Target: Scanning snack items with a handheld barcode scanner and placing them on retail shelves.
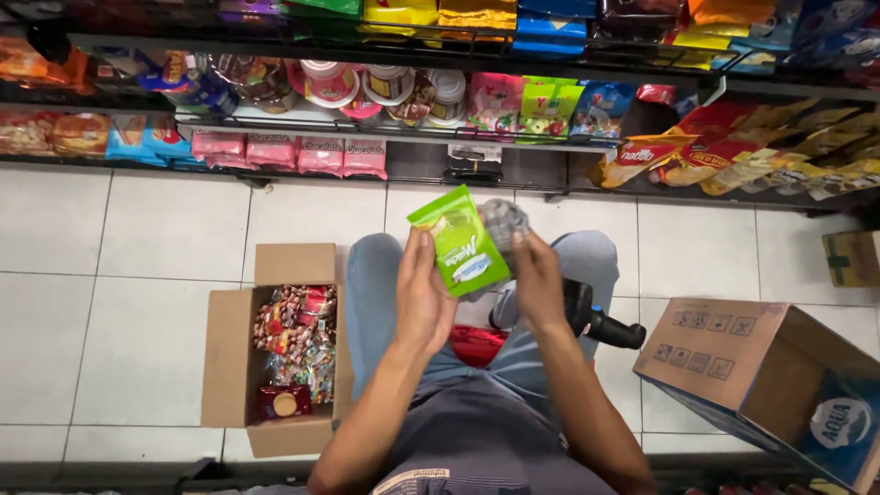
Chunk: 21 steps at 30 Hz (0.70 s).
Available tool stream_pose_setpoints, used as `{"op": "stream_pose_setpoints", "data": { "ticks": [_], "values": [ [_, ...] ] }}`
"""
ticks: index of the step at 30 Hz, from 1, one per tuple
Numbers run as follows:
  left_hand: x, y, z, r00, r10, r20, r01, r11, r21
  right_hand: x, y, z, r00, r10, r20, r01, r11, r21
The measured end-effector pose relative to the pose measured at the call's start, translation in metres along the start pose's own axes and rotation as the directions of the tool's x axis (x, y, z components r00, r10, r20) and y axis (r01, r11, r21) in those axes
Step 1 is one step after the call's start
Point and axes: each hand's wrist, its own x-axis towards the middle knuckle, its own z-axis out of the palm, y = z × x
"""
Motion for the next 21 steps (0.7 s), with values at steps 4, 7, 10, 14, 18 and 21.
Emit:
{"op": "stream_pose_setpoints", "data": {
  "ticks": [4, 7, 10, 14, 18, 21],
  "values": [
    [0.012, -0.013, -0.009, 0.997, -0.037, 0.070, 0.027, 0.991, 0.134, -0.013, -0.016, -0.011, 0.996, -0.086, -0.024, 0.086, 0.996, -0.016],
    [0.019, -0.034, -0.023, 0.995, 0.041, 0.088, -0.066, 0.951, 0.302, -0.026, -0.042, -0.008, 0.988, -0.152, 0.041, 0.157, 0.963, -0.220],
    [0.020, -0.028, -0.017, 0.973, 0.131, 0.191, -0.206, 0.865, 0.458, -0.033, -0.073, 0.001, 0.964, -0.234, 0.128, 0.259, 0.936, -0.239],
    [0.016, -0.011, -0.006, 0.972, -0.054, 0.230, -0.036, 0.928, 0.371, -0.038, -0.077, 0.003, 0.878, -0.382, 0.290, 0.479, 0.723, -0.498],
    [0.010, -0.005, -0.007, 0.927, -0.201, 0.316, 0.228, 0.973, -0.049, -0.037, -0.080, 0.009, 0.832, -0.369, 0.414, 0.554, 0.532, -0.641],
    [0.007, -0.009, -0.008, 0.928, -0.287, 0.235, 0.283, 0.958, 0.052, -0.031, -0.077, 0.011, 0.864, -0.414, 0.285, 0.470, 0.465, -0.750]
  ]
}}
